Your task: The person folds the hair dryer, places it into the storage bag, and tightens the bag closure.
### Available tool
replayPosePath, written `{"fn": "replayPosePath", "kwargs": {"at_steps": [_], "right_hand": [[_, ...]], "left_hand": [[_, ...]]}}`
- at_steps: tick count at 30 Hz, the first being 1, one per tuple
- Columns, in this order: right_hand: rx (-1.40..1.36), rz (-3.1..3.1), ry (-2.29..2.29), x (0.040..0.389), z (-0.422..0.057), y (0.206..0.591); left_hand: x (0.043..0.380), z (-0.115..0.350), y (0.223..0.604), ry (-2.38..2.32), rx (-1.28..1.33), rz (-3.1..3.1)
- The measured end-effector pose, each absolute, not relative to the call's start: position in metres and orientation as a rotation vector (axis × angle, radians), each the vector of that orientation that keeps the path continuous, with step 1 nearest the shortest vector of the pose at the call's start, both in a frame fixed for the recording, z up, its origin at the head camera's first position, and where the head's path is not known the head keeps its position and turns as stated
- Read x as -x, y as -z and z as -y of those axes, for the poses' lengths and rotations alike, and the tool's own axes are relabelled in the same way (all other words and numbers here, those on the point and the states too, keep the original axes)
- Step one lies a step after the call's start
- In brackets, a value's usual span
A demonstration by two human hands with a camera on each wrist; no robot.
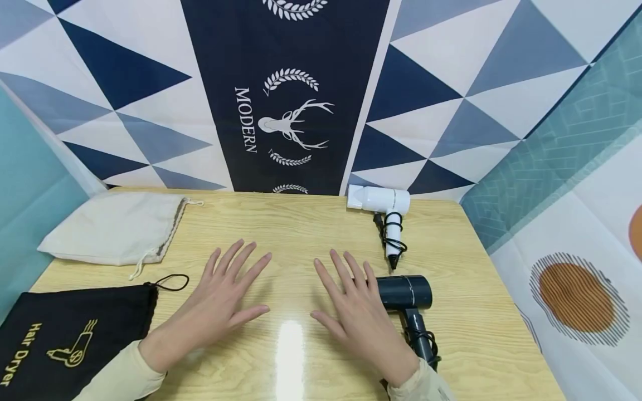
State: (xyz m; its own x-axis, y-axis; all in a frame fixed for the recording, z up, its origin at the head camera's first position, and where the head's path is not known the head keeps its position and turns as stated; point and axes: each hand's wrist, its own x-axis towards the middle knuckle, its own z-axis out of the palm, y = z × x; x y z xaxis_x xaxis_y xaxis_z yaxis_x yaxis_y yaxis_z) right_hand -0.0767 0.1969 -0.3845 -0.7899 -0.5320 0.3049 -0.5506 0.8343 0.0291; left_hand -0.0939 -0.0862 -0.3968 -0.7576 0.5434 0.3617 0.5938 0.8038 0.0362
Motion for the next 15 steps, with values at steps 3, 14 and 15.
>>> {"fn": "replayPosePath", "kwargs": {"at_steps": [3, 14, 15], "right_hand": [[-0.809, 2.714, -0.141, 0.073, -0.198, 0.383], [-0.778, 2.684, -0.242, 0.066, -0.208, 0.379], [-0.778, 2.685, -0.244, 0.066, -0.208, 0.380]], "left_hand": [[0.093, 0.084, 0.396, 0.224, 0.872, 2.655], [0.093, 0.075, 0.395, 0.251, 0.881, 2.655], [0.093, 0.074, 0.395, 0.251, 0.878, 2.654]]}}
